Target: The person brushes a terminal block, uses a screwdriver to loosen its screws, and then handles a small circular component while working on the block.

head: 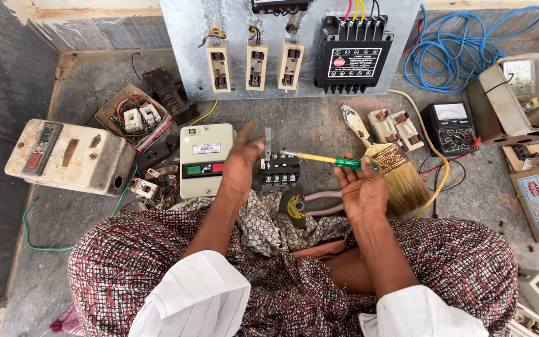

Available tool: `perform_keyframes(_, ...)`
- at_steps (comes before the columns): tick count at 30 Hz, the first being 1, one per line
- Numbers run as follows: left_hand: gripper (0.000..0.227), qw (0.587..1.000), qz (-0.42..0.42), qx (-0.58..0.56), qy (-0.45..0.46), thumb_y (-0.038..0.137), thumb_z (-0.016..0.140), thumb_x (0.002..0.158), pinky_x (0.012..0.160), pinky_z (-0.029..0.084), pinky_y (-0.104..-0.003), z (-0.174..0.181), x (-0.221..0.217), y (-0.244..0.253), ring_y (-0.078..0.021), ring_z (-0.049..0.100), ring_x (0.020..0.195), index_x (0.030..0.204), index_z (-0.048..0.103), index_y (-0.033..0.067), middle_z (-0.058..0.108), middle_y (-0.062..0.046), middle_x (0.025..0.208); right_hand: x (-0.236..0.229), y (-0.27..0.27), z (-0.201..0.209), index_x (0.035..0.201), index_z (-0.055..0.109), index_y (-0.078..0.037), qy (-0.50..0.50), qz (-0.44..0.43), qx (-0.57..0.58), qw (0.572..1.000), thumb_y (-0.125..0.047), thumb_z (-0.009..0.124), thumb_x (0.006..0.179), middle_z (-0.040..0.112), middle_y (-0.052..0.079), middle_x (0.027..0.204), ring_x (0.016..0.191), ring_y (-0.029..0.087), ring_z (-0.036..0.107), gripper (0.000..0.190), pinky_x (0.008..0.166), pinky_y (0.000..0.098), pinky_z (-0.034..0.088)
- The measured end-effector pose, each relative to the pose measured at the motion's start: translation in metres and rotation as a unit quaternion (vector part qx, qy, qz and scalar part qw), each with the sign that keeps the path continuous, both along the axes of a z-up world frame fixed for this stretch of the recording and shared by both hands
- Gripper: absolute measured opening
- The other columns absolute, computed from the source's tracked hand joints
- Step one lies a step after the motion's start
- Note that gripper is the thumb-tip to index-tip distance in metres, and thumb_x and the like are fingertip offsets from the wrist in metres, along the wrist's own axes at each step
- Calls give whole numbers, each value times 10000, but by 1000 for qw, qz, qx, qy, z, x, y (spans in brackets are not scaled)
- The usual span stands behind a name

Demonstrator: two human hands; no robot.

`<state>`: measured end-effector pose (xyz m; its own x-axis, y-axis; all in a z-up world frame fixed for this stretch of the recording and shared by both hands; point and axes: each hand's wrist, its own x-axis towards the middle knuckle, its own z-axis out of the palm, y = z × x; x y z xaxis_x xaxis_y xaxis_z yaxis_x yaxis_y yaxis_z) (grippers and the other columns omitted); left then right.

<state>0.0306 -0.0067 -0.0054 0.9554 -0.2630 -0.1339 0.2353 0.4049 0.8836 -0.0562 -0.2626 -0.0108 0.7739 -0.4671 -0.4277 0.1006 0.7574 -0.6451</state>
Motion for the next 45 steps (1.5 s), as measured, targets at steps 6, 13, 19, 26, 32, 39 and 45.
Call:
perform_keyframes(6, 462, 997, 59, 38, -25, 129, 677, 986, 1220, 436, -511, 5, -14, 0, -461, 621, 1191, 1419, 654, -29, 640, -372, 1117, 0, -10, -11, 1117, 520, -66, 23, -19, 30, 999, -177, 626, 982, 725, 185, 1107, 967, 301, 724, 204, 849, 439, 644)
perform_keyframes(13, 782, 839, -14, 519, -165, 73, 812, 742, 1146, 394, -455, 13, -46, -2, -396, 481, 1335, 1463, 511, 103, 529, -192, 1438, -4, -8, -11, 1105, 507, -80, 18, 1, 23, 1000, -168, 581, 998, 721, 185, 1122, 979, 308, 714, 157, 864, 461, 638)
perform_keyframes(19, 811, 839, -24, 514, -178, 157, 811, 780, 1151, 372, -452, 21, -52, -3, -385, 460, 1369, 1498, 438, 114, 501, -167, 1487, -9, -8, -9, 1121, 507, -77, 5, -5, 19, 1000, -163, 544, 1026, 716, 197, 1129, 1006, 316, 718, 134, 891, 476, 622)
perform_keyframes(26, 712, 732, 9, 546, -407, 120, 744, 819, 1102, 320, -594, 31, -60, -13, -451, 421, 1366, 1485, 500, 62, 504, -213, 1480, -10, 3, 2, 1095, 526, -109, 13, 6, 0, 1000, -145, 619, 983, 719, 172, 1086, 1010, 312, 714, 150, 877, 478, 620)
perform_keyframes(32, 284, 662, 76, 583, -465, 14, 696, 788, 1026, 411, -518, 36, -62, -12, -332, 563, 1183, 1070, 725, 41, 703, -114, 1120, -8, 12, 11, 1082, 582, -145, -9, 70, 6, 997, -180, 672, 945, 735, 147, 1068, 1002, 286, 708, 168, 886, 441, 599)
perform_keyframes(39, 282, 619, 21, 551, -559, 37, 692, 723, 889, 421, -458, 50, -81, -10, -279, 608, 978, 1005, 699, 18, 698, -100, 954, -13, 21, 18, 1115, 586, -106, -49, 225, 0, 973, -128, 655, 955, 740, 101, 1121, 1037, 245, 715, 176, 900, 409, 594)
perform_keyframes(45, 183, 565, -52, 612, -550, 153, 701, 926, 966, 428, -469, 52, -103, -22, -251, 608, 989, 1077, 686, 49, 676, -86, 942, -14, 16, -2, 1180, 615, -65, 8, 241, -32, 970, -161, 661, 948, 747, 123, 1027, 889, 222, 709, 256, 816, 396, 600)
